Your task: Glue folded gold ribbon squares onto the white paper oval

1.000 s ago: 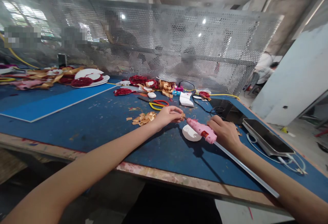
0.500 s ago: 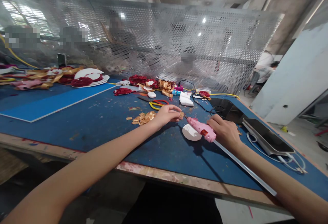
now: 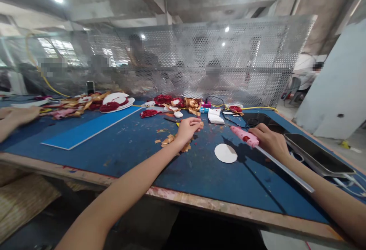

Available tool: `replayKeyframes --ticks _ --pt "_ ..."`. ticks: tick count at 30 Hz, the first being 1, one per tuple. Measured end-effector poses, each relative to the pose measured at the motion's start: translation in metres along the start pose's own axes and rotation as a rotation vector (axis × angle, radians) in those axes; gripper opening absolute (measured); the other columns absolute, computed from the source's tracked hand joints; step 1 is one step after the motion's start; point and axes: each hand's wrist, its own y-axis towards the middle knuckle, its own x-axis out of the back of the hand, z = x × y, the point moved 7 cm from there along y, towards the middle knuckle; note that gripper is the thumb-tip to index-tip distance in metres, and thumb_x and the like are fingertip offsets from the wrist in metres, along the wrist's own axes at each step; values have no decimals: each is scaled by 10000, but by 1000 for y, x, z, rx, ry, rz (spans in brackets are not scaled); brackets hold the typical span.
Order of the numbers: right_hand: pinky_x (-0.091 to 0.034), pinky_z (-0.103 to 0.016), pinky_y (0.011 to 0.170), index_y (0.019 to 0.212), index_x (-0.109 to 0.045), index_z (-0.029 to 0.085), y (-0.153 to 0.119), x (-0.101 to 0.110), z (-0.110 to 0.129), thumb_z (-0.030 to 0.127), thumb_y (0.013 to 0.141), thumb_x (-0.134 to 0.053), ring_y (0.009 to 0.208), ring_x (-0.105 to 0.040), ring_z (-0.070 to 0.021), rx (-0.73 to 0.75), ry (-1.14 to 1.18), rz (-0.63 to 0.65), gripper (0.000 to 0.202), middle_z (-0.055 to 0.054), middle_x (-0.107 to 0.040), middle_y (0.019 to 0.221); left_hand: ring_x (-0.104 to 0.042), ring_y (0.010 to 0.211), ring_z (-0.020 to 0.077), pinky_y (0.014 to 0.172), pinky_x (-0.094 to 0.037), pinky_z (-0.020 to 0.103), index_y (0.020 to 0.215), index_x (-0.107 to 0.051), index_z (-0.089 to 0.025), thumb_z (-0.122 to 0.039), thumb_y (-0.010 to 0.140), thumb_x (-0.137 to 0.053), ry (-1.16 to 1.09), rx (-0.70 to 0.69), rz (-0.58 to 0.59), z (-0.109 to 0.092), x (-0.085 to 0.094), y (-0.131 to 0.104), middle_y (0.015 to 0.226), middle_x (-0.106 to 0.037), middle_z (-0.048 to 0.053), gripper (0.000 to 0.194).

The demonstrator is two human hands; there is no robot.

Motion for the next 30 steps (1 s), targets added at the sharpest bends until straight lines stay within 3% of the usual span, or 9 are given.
replayKeyframes --ticks 4,7,10,13,17,20,23,30 --pt "-298 -232 498 1039 -595 213 1 -21 -6 260 764 -533 700 -572 -160 -34 98 119 285 -54 -582 949 -660 661 140 652 -517 247 793 -653 -113 -109 732 -632 -44 -5 -13 -6 2 -4 696 -694 54 64" --pt "-400 -279 636 1115 -550 149 3 -32 -13 213 692 -557 827 -572 -215 -73 251 140 428 -87 -600 948 -659 657 133 661 -516 242 803 -652 -106 -95 724 -641 -127 58 12 -4 -4 -8 698 -697 56 80" --pt "-436 -346 758 1101 -534 147 6 -26 -20 173 665 -541 872 -564 -225 -107 468 46 438 -84 -600 954 -663 666 121 645 -513 217 828 -635 -109 -75 733 -628 -265 141 55 0 -14 -17 724 -698 50 102" --pt "-453 -361 774 1015 -543 166 7 1 -21 204 721 -535 827 -570 -207 -179 602 -174 296 -64 -593 890 -678 704 126 623 -509 204 906 -593 -133 -78 743 -626 -407 231 138 1 -31 -30 803 -700 45 175" --pt "-477 -301 667 915 -546 187 6 35 8 290 812 -541 689 -584 -161 -152 741 -335 145 -31 -598 768 -689 781 159 648 -507 222 1024 -539 -164 -113 709 -689 -471 329 287 -1 -58 -50 887 -703 64 352" --pt "-476 -267 615 873 -537 199 6 46 45 278 837 -524 661 -583 -143 30 796 -312 88 -23 -607 745 -686 820 171 695 -499 237 1090 -512 -170 -135 684 -715 -445 362 343 -1 -69 -60 887 -711 82 456" --pt "-482 -281 664 861 -533 207 6 46 70 227 855 -490 663 -574 -133 171 797 -284 48 -18 -616 751 -680 848 173 737 -491 250 1141 -484 -172 -145 681 -710 -416 373 344 0 -71 -61 897 -714 95 513" --pt "-481 -304 744 895 -568 216 5 47 76 165 862 -486 765 -587 -147 228 748 -363 102 -35 -630 806 -666 798 142 786 -480 265 1120 -518 -183 -126 674 -693 -399 395 364 4 -74 -62 888 -700 52 482"
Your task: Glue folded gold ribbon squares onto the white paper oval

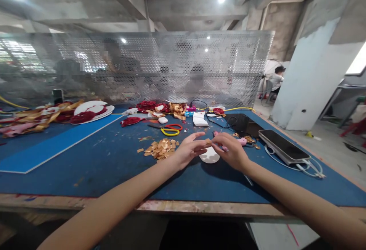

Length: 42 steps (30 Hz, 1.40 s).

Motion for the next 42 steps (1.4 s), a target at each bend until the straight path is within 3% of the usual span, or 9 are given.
replayKeyframes --ticks 17,42 --pt "-492 -294 743 880 -600 206 -3 0 1 152 851 -526 775 -595 -141 47 28 33 96 -47 -625 830 -635 759 125 800 -458 288 1068 -547 -191 -161 631 -732 65 5 28 3 -2 0 798 -676 9 476" --pt "-484 -314 771 894 -567 213 -5 -6 -5 151 860 -505 803 -579 -146 -21 107 103 94 -48 -597 875 -655 824 162 752 -445 281 1030 -555 -186 -245 647 -750 214 -51 37 1 -3 1 829 -696 31 434"
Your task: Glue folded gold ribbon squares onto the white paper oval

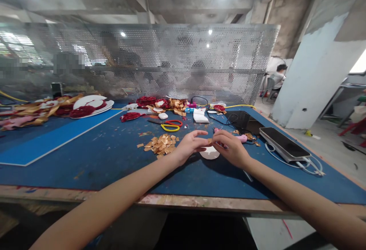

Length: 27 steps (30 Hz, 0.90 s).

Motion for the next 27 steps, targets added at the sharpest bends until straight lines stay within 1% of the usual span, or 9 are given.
replayKeyframes --ticks 3,6,10,12,14,17,20,23,27 --pt "-466 -339 835 872 -561 216 1 3 2 126 861 -502 806 -584 -141 9 25 -35 108 -33 -616 842 -657 846 168 772 -460 297 1005 -541 -184 -244 661 -740 -61 -14 -16 -2 1 -1 870 -696 44 402" --pt "-473 -328 809 849 -559 218 2 8 4 115 858 -507 781 -584 -136 -6 44 -81 116 -24 -625 803 -652 836 162 759 -475 299 983 -529 -173 -231 665 -729 -84 -62 -28 -5 3 1 899 -687 54 380" --pt "-485 -324 763 827 -563 220 3 12 4 125 854 -517 732 -582 -135 -21 56 -119 109 -21 -625 763 -648 797 160 712 -472 269 981 -529 -162 -171 603 -761 51 -172 42 -7 1 5 845 -683 46 444" --pt "-489 -327 763 815 -567 217 4 13 5 123 850 -520 722 -587 -133 -16 64 -129 111 -20 -627 756 -650 788 157 736 -473 274 981 -526 -160 -168 609 -757 111 -232 79 -9 -1 5 825 -679 40 438" --pt "-492 -329 770 813 -575 213 4 14 6 124 845 -527 745 -601 -138 -6 71 -134 106 -25 -636 766 -649 800 157 765 -477 283 988 -520 -168 -186 641 -740 161 -294 90 -11 -4 2 831 -670 35 411" --pt "-500 -317 756 806 -591 206 4 14 8 125 837 -538 787 -623 -147 -1 73 -136 102 -36 -655 789 -642 832 156 790 -484 280 1010 -518 -181 -220 691 -714 259 -413 62 -19 -5 -5 859 -655 33 376" --pt "-509 -282 682 792 -601 202 4 14 8 126 831 -544 766 -629 -144 -10 72 -136 103 -39 -660 782 -635 841 153 798 -493 274 1032 -518 -186 -239 719 -696 334 -495 36 -25 -7 -11 888 -644 37 364" --pt "-509 -261 618 784 -607 203 3 15 8 138 828 -548 743 -627 -145 -25 80 -140 97 -42 -658 766 -633 831 151 803 -496 273 1034 -519 -187 -248 739 -677 367 -515 18 -27 -7 -14 886 -645 38 340" --pt "-518 -290 660 772 -611 207 3 14 6 159 832 -543 742 -631 -152 -43 92 -125 104 -43 -663 759 -639 825 156 813 -490 278 1018 -529 -193 -251 752 -661 411 -526 -23 -31 -7 -17 860 -652 32 303"
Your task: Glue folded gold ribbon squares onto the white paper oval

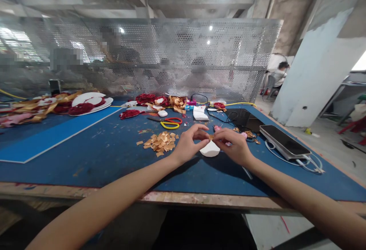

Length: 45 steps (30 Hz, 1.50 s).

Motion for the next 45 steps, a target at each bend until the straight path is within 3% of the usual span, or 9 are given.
replayKeyframes --ticks 7,15,25,35,45 --pt "-520 -307 695 767 -607 211 -1 -1 -2 162 828 -549 746 -639 -153 -10 18 15 98 -44 -673 776 -640 820 157 805 -481 270 999 -540 -200 -246 762 -642 54 -9 -6 -5 0 -1 833 -649 20 262" --pt "-506 -238 560 761 -609 206 0 -1 -1 158 815 -550 731 -640 -145 -28 30 15 93 -39 -678 772 -632 795 151 792 -481 262 994 -540 -198 -254 763 -641 74 -24 -4 -4 0 -1 814 -640 14 258" --pt "-518 -228 507 742 -531 207 -8 -4 -16 210 788 -570 610 -597 -118 -209 90 1 60 -24 -657 760 -638 772 149 783 -490 274 977 -533 -203 -258 764 -636 62 -10 10 -5 -1 -1 798 -651 9 243" --pt "-520 -217 505 790 -567 193 -6 -5 -14 243 811 -563 640 -598 -119 -216 107 45 54 -32 -642 764 -634 864 160 795 -505 278 1002 -532 -199 -237 759 -647 100 -66 -1 -8 0 0 927 -646 38 272" --pt "-505 -205 503 789 -567 190 -5 -5 -14 256 829 -546 645 -594 -116 -228 114 89 80 -41 -651 784 -648 818 161 800 -499 294 976 -552 -198 -252 739 -677 89 -31 -17 -9 1 -1 873 -670 33 274"
